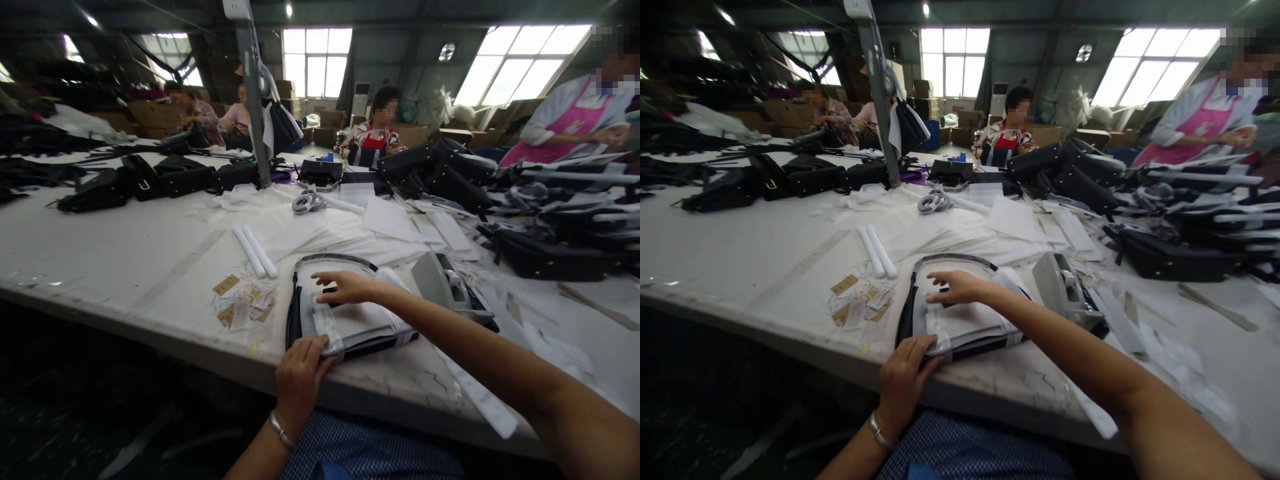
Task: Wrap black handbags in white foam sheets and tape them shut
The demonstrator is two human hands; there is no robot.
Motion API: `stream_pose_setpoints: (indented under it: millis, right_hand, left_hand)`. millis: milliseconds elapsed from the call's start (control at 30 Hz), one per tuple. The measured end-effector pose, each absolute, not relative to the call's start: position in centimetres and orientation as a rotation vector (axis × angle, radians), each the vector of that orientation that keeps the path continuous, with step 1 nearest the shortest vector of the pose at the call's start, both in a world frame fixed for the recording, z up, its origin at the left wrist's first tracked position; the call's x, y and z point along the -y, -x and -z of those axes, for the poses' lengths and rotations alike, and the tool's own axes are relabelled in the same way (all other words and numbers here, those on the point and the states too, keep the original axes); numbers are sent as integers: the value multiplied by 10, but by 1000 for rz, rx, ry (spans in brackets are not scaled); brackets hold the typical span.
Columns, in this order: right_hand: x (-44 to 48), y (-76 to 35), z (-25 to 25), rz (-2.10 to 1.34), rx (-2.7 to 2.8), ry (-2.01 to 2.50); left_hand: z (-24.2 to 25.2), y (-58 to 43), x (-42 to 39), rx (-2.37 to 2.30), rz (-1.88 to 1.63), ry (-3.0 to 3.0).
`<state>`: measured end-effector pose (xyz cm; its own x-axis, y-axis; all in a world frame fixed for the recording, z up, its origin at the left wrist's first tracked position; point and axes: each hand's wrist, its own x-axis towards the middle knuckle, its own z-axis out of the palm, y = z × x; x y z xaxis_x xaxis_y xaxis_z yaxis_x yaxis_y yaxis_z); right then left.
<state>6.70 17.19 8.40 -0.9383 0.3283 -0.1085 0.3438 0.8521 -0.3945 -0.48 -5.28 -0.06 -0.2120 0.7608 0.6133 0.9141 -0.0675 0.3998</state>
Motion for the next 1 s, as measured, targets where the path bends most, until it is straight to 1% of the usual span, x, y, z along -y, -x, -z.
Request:
stream_pose_setpoints:
  millis: [67,167,333,567,667,767,867,933,1000]
  right_hand:
    - [-168,-70,-77,673,-2891,-485]
    - [-167,-65,-70,556,-2811,-544]
    - [-176,-55,-65,691,-2743,-695]
    - [-168,-66,-51,868,-3060,-816]
    - [-170,-82,-57,847,-3177,-943]
    - [-173,-122,-69,718,-3254,-1133]
    - [-173,-179,-74,504,-3161,-1524]
    - [-171,-212,-71,550,-2933,-1828]
    - [-166,-232,-65,738,-2735,-1981]
  left_hand:
    - [2,4,53,1962,1147,1828]
    - [3,3,54,1910,1131,1845]
    - [3,3,54,1845,1083,1849]
    - [2,1,55,1746,1089,1883]
    - [-4,3,58,1769,1127,1961]
    - [-13,14,64,1856,1232,2067]
    - [-15,37,61,2065,1447,1909]
    - [-11,53,51,2294,1640,1703]
    - [-6,65,37,2534,1820,1554]
